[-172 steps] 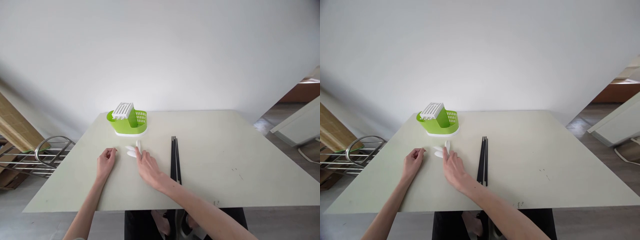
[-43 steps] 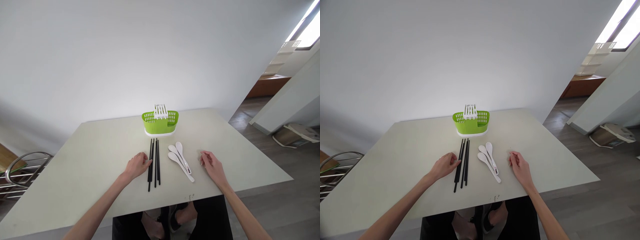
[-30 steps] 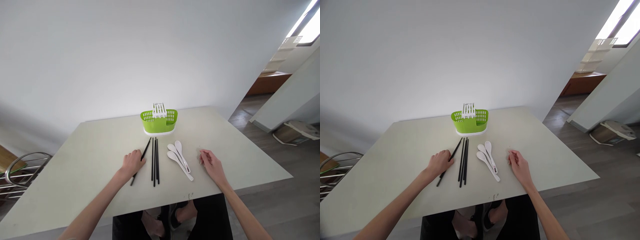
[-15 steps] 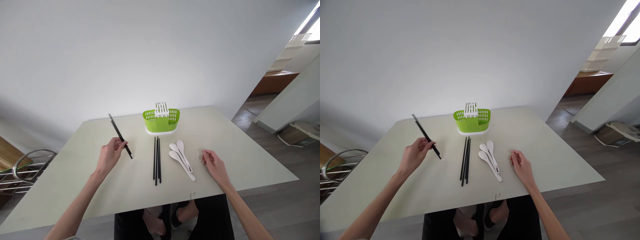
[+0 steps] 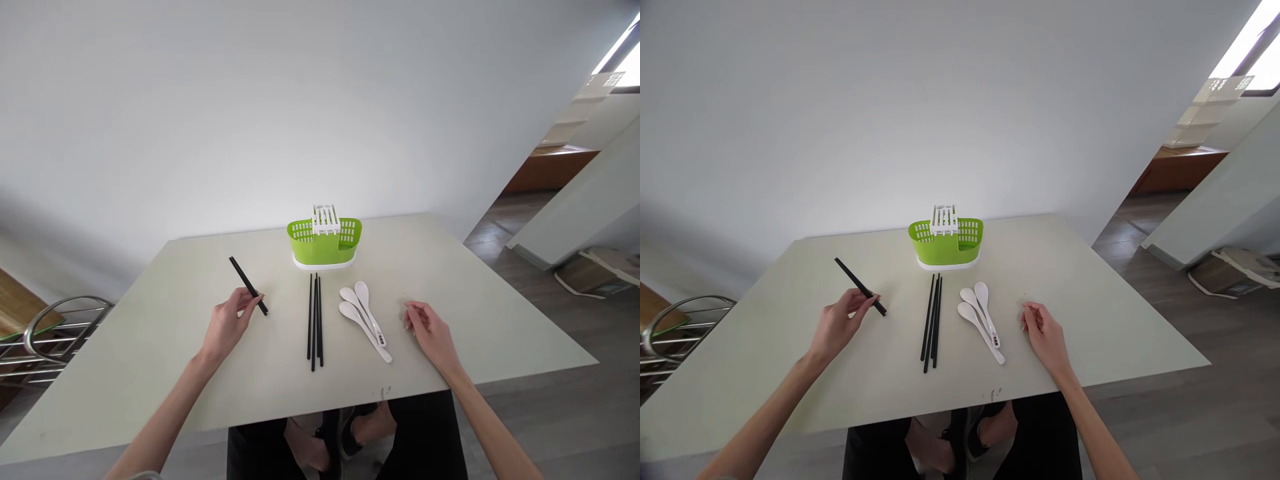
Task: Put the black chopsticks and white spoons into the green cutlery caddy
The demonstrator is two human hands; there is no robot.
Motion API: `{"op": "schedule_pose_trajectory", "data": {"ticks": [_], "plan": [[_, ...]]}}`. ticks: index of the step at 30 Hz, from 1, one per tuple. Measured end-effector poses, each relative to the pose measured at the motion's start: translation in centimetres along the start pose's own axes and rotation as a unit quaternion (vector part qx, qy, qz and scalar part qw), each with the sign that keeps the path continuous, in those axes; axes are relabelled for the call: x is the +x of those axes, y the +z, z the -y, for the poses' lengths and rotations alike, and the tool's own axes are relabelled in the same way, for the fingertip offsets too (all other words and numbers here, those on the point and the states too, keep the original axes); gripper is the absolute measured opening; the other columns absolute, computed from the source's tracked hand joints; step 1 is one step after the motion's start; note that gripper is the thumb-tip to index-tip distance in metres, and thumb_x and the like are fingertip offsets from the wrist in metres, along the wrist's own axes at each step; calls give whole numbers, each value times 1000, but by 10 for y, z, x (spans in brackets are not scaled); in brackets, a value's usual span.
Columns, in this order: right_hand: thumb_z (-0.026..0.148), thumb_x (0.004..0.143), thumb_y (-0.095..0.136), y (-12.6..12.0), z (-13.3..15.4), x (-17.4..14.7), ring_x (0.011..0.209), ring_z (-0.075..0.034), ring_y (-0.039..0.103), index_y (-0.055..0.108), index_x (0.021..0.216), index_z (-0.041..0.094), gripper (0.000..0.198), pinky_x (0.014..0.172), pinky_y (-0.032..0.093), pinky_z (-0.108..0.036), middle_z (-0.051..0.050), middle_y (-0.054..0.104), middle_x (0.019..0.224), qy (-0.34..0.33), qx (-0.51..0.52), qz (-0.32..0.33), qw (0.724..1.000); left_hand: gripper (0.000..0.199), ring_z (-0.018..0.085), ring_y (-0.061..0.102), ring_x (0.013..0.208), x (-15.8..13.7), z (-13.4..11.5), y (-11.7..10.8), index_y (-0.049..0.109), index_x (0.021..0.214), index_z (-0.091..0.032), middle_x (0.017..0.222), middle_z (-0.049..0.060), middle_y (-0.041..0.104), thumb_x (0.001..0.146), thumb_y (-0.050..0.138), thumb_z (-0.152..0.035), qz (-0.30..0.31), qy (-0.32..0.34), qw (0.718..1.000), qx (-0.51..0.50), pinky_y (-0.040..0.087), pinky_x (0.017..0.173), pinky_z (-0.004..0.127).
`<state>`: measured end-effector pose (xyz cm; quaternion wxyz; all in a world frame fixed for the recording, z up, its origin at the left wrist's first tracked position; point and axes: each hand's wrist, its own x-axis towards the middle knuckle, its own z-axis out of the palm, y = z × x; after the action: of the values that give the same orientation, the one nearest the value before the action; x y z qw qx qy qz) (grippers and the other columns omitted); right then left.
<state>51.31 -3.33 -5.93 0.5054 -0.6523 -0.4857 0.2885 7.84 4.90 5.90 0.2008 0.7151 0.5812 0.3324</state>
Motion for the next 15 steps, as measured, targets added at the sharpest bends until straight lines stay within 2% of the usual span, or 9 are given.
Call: {"op": "schedule_pose_trajectory", "data": {"ticks": [4, 7, 9, 11, 12, 15], "plan": [[71, 98, 51, -2, -1, 1, 73, -21, 66, 64, 112, 22, 53, 72, 54, -34, -5, 70, 83, 4, -14, 2, 1000, 43, 25, 78, 109, -2, 2, 1, 60, 105, -27, 114, 6, 82, 94, 59, -69, -1, -14, 1000, -23, 63, 94, 35], [69, 99, 50, -3, 1, 0, 74, -22, 67, 64, 112, 22, 51, 73, 54, -35, -6, 71, 83, 0, -24, 3, 1000, 47, 27, 79, 105, -4, -7, -2, 60, 98, -26, 108, 7, 83, 89, 65, -72, 2, -48, 997, -61, 63, 96, 38], [67, 100, 49, 1, 14, -5, 76, -23, 67, 65, 112, 23, 48, 75, 55, -37, -6, 72, 86, -20, -48, 0, 999, 49, 28, 80, 104, -8, -18, -3, 59, 92, -24, 104, 8, 83, 86, 69, -72, 28, -79, 989, -121, 63, 98, 41], [63, 101, 50, 10, 38, -17, 79, -24, 68, 66, 115, 25, 44, 78, 55, -38, -7, 74, 92, -50, -77, 11, 996, 50, 29, 79, 107, -14, -34, 0, 56, 87, -24, 104, 10, 83, 84, 73, -71, 75, -99, 973, -196, 63, 100, 44], [62, 102, 49, 17, 55, -25, 81, -24, 69, 66, 116, 26, 42, 78, 55, -38, -7, 74, 94, -60, -72, 32, 995, 50, 29, 78, 109, -18, -43, 3, 56, 87, -23, 105, 10, 83, 83, 74, -70, 101, -103, 962, -230, 63, 101, 45], [56, 106, 47, 44, 109, -52, 95, -24, 71, 63, 132, 29, 40, 85, 56, -37, -8, 75, 115, -99, -12, 208, 973, 49, 30, 78, 107, -31, -72, 15, 57, 91, -23, 108, 11, 83, 82, 78, -66, 169, -110, 930, -307, 63, 102, 48]]}}
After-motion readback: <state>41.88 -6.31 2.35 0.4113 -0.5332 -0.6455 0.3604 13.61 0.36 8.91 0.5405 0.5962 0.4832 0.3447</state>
